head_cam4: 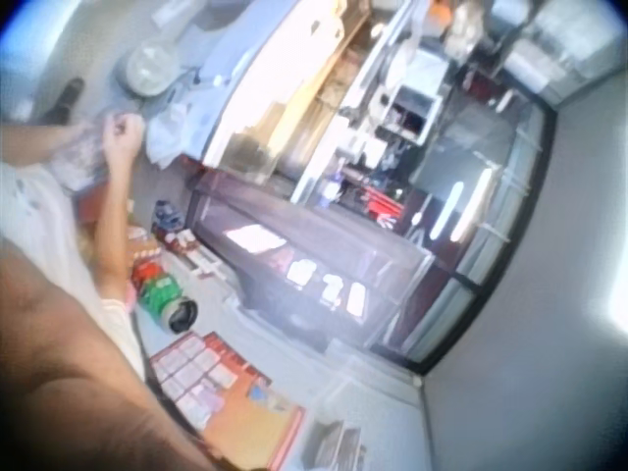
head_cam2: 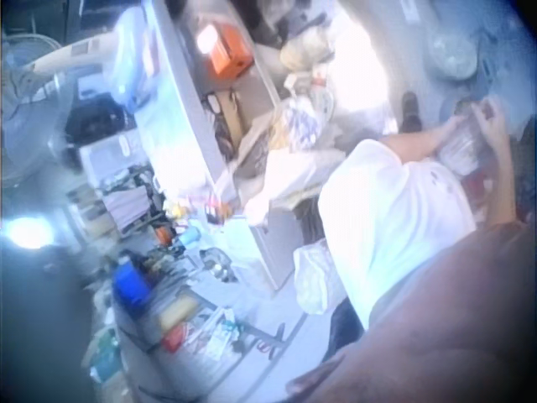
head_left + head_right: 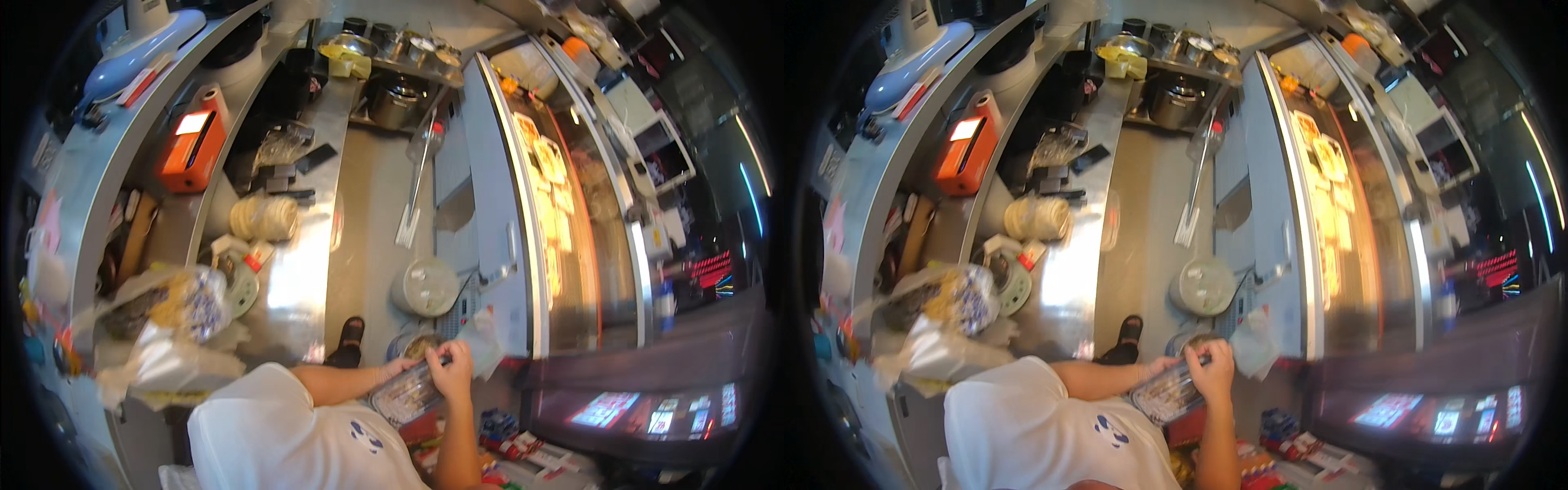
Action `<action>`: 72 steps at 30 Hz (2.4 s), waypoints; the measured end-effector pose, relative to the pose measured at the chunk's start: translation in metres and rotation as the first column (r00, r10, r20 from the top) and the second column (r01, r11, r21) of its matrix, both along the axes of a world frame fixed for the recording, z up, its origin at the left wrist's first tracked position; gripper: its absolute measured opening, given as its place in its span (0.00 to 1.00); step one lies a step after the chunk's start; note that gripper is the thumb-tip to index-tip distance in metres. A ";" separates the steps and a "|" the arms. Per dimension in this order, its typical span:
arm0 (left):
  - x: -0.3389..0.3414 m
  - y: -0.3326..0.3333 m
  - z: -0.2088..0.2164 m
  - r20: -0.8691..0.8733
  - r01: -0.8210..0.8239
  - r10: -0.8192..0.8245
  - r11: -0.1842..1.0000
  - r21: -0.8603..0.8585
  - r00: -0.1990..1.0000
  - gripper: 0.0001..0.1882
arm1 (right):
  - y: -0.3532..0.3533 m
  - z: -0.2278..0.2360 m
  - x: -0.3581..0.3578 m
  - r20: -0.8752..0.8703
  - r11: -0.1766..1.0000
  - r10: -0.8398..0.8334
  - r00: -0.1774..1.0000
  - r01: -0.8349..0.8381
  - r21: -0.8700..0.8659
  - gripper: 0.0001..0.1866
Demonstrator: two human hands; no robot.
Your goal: The person assembles a noodle dish by placing noodles into a black container, adding various toppings from a refrigerated display, and mixing ingredients in a large metal bowl with seasonings.
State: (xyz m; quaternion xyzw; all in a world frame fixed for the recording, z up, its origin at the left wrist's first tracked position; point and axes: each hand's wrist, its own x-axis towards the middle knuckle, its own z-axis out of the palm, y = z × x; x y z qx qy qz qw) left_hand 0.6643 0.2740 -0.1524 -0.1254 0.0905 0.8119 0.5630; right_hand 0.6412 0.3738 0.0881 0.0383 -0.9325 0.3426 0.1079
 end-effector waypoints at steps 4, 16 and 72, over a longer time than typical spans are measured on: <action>-0.081 0.012 0.013 0.170 -0.143 0.073 0.882 0.450 0.983 0.28 | 0.041 0.018 -0.102 0.311 0.965 -0.029 0.950 -0.055 0.257 0.24; -0.336 -0.106 0.086 0.121 -0.564 0.556 0.765 0.311 0.822 0.36 | -0.041 0.005 -0.411 0.221 0.859 0.499 0.838 -0.513 0.007 0.12; -1.128 -0.580 0.183 -0.364 -0.977 0.931 -0.103 -0.188 -0.028 0.23 | -0.226 -0.117 -1.222 0.102 0.741 0.671 0.734 -0.665 -0.087 0.07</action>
